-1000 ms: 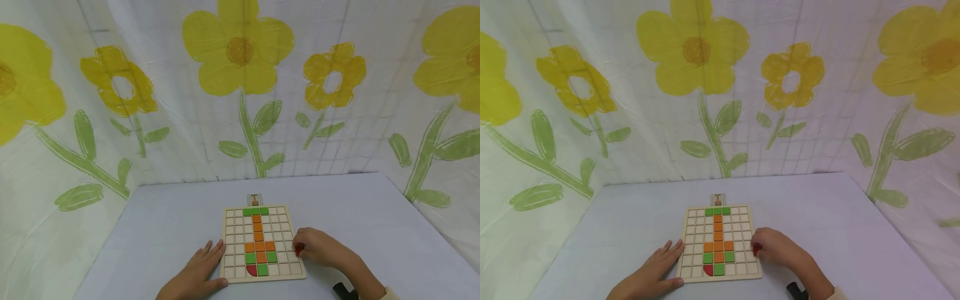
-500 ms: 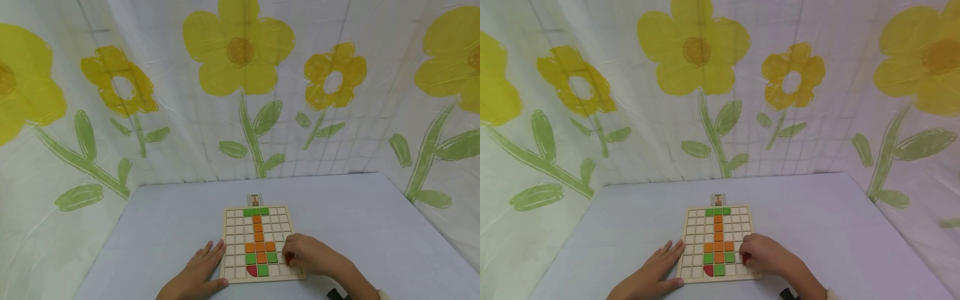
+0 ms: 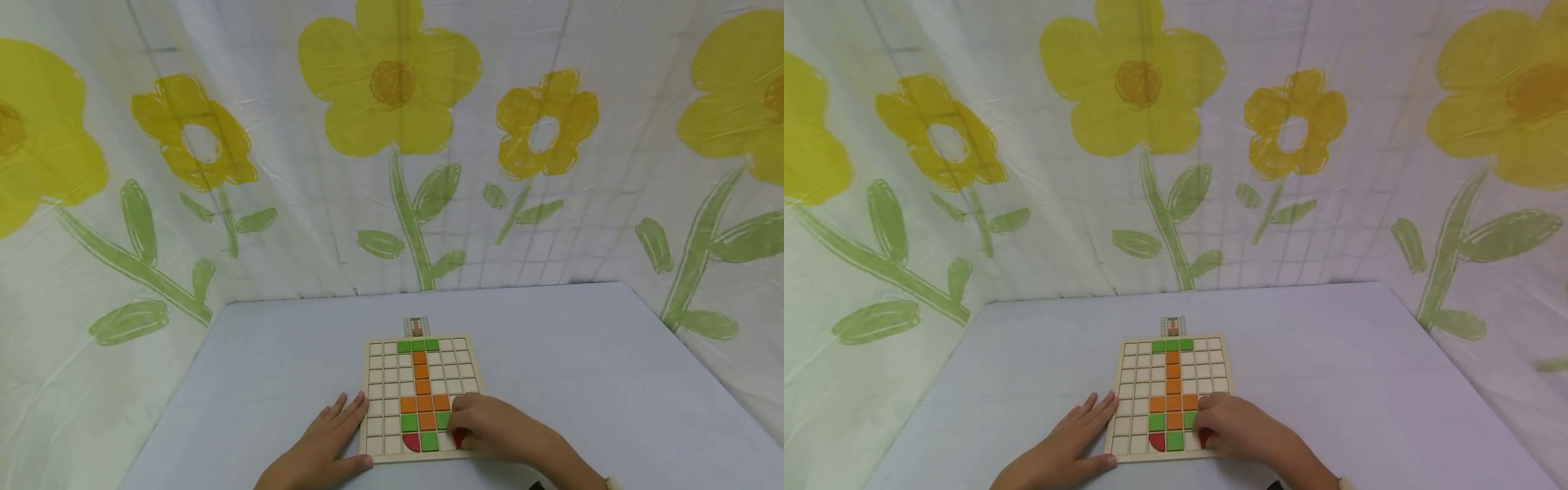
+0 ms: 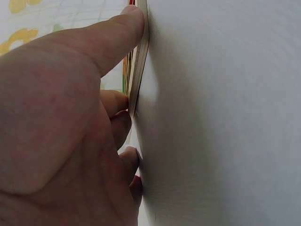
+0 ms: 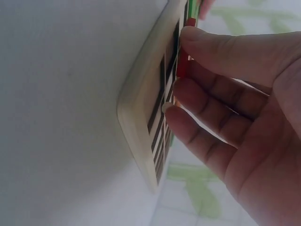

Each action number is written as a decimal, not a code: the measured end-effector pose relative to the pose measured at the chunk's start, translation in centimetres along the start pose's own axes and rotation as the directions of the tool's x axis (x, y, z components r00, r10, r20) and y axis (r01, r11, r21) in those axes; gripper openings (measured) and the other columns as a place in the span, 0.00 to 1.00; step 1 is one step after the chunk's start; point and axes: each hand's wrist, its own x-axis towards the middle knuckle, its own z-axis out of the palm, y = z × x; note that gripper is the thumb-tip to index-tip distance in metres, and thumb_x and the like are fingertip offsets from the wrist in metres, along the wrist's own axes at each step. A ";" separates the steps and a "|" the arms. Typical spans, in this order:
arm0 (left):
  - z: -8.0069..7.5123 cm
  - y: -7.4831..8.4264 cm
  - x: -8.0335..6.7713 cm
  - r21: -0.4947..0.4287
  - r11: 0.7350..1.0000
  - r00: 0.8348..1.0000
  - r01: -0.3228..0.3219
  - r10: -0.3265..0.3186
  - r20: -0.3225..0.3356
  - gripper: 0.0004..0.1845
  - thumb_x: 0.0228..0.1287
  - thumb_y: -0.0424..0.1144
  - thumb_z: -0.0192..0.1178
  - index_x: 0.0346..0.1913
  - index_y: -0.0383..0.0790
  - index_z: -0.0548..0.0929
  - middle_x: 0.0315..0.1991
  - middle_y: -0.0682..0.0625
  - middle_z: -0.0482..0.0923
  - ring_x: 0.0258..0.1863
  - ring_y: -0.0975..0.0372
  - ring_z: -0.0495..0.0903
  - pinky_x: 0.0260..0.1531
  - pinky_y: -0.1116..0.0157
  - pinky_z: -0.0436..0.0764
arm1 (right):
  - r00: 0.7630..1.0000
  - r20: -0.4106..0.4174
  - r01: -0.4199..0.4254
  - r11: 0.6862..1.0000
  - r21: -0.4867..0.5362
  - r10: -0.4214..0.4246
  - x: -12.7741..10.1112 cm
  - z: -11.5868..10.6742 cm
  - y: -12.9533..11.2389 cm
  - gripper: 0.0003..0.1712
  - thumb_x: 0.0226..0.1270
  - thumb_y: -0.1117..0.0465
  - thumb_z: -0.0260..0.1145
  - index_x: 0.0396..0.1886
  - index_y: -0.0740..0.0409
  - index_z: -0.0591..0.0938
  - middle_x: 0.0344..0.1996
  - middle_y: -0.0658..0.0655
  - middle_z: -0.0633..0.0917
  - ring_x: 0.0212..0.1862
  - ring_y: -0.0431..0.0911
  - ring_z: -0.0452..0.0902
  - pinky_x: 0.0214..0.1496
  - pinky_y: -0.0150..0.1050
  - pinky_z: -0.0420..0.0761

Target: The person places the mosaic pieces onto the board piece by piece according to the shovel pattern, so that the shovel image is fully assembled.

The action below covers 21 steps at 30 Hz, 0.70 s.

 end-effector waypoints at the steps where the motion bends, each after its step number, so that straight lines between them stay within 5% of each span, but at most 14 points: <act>1: 0.0 0.0 0.0 0.000 1.000 1.000 0.002 -0.002 0.000 0.49 0.49 0.73 0.45 0.71 0.50 0.50 0.70 0.56 0.45 0.68 0.51 0.41 0.61 0.45 0.46 | 1.000 -0.002 0.007 1.000 -0.009 -0.007 0.0 0.1 -0.1 0.12 0.47 0.64 0.71 0.31 0.42 0.83 0.28 0.36 0.73 0.31 0.32 0.65 0.33 0.24 0.71; 21: 0.2 -0.2 0.0 -0.037 0.999 1.000 0.010 -0.011 -0.001 0.49 0.49 0.72 0.47 0.71 0.51 0.49 0.70 0.56 0.44 0.68 0.52 0.39 0.61 0.44 0.44 | 0.991 -0.104 0.082 0.996 -0.017 -0.084 0.9 1.0 -0.9 0.07 0.46 0.63 0.73 0.27 0.47 0.87 0.26 0.36 0.75 0.29 0.27 0.68 0.31 0.18 0.70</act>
